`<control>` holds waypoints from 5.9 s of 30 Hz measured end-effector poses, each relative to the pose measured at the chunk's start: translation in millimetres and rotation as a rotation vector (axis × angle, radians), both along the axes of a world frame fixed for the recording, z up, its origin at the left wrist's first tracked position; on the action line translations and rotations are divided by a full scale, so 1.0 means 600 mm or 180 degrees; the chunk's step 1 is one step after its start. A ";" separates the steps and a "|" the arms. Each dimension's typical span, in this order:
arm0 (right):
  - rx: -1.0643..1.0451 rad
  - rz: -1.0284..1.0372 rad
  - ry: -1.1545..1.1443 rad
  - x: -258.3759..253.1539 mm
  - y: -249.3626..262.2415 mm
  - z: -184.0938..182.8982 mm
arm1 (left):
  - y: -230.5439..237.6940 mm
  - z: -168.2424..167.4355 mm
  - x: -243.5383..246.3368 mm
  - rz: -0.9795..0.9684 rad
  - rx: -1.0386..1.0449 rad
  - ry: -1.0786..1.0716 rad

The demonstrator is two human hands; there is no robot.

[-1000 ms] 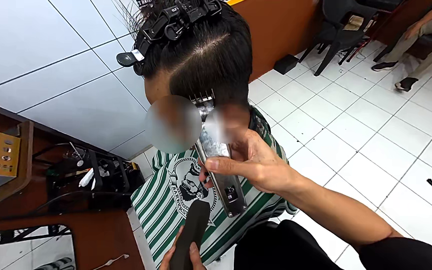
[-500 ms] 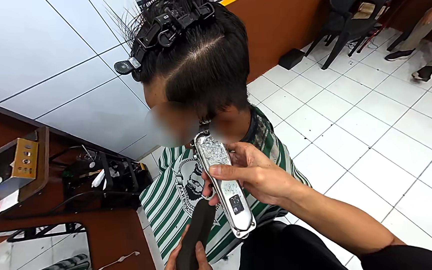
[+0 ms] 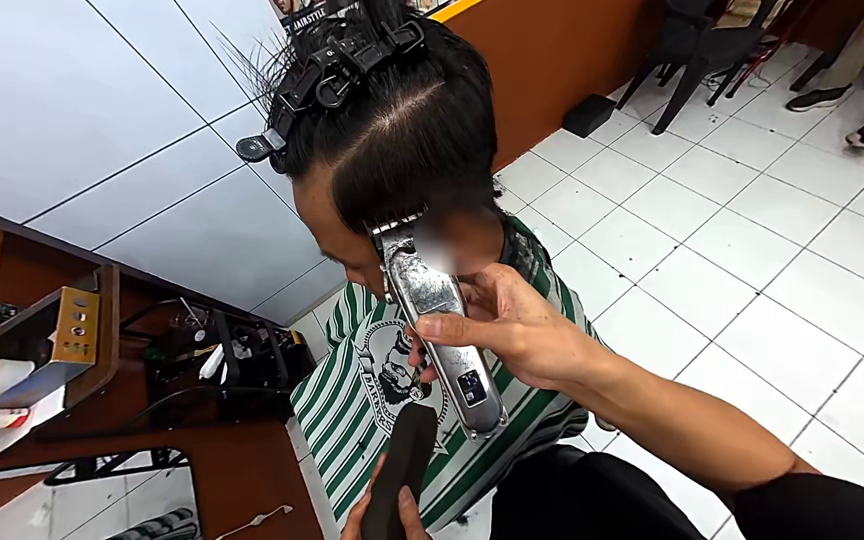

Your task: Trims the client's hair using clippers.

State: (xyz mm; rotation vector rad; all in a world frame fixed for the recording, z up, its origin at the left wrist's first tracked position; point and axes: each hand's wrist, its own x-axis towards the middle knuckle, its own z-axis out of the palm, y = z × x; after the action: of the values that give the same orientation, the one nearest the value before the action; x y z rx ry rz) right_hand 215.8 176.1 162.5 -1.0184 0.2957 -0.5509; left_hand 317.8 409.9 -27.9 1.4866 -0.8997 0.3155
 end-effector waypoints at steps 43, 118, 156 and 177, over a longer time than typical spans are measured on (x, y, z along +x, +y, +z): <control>0.0508 0.0211 -0.0322 0.005 0.022 -0.037 | -0.014 0.009 -0.019 0.0043 0.0058 -0.0144; -0.2596 -0.0458 0.1647 -0.114 -0.065 0.063 | -0.234 0.267 0.015 -0.0607 0.2177 -0.2944; -0.0941 -0.0029 0.0341 -0.113 0.026 -0.052 | -0.124 0.221 0.042 -0.1325 0.1961 -0.2702; 0.1636 0.0409 -0.0712 0.024 0.068 -0.030 | 0.016 0.111 0.008 -0.0834 0.2046 -0.0551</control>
State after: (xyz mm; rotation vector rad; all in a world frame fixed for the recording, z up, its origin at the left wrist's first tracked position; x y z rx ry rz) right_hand 230.0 216.8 144.8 -0.4694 0.1583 -0.4358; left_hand 322.5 419.3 38.8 1.9120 -1.4065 -0.0533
